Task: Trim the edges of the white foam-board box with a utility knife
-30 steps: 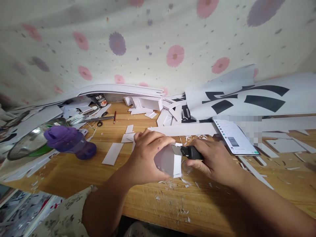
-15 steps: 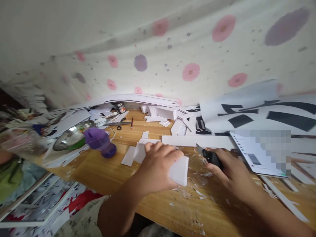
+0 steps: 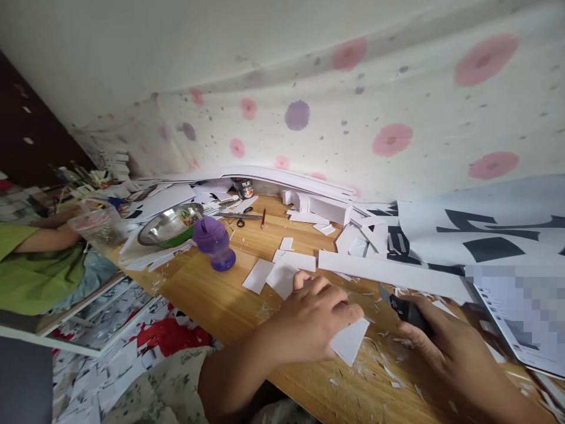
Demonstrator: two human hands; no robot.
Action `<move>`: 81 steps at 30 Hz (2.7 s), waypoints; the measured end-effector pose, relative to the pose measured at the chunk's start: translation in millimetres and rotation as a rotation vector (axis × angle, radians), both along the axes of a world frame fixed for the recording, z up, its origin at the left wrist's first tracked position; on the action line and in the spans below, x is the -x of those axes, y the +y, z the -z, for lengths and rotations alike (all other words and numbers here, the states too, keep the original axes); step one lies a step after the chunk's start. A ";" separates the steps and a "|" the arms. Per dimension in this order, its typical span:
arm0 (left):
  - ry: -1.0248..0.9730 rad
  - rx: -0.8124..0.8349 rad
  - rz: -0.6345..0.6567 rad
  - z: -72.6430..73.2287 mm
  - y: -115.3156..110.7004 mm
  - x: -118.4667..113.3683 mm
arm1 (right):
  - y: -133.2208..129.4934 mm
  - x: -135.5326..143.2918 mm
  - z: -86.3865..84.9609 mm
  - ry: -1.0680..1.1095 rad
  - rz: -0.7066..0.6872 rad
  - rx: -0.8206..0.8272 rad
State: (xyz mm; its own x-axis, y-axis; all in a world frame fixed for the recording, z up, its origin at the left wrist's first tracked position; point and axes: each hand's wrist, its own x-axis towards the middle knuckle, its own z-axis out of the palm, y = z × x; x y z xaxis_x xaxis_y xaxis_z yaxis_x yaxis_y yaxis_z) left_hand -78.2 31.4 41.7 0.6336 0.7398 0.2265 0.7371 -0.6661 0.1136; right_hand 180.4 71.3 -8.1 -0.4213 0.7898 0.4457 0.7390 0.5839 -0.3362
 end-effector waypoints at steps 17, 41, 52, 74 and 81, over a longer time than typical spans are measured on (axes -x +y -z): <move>-0.345 -0.143 -0.017 -25.6 32.8 -21.2 | -29.3 9.5 -37.3 0.078 -0.179 -0.196; -0.374 -0.264 0.006 0.1 29.2 -21.1 | -28.4 27.6 -30.9 0.062 -0.059 -0.072; -0.380 -0.173 0.029 -3.0 28.3 -22.9 | -26.4 23.9 -29.9 0.190 -0.044 -0.033; -0.085 -0.367 0.103 6.0 20.6 -39.4 | -22.2 44.9 -16.5 1.340 -0.115 1.311; -0.117 -0.365 -0.033 -11.6 9.1 -34.0 | -25.0 45.3 -12.6 1.417 -0.414 1.319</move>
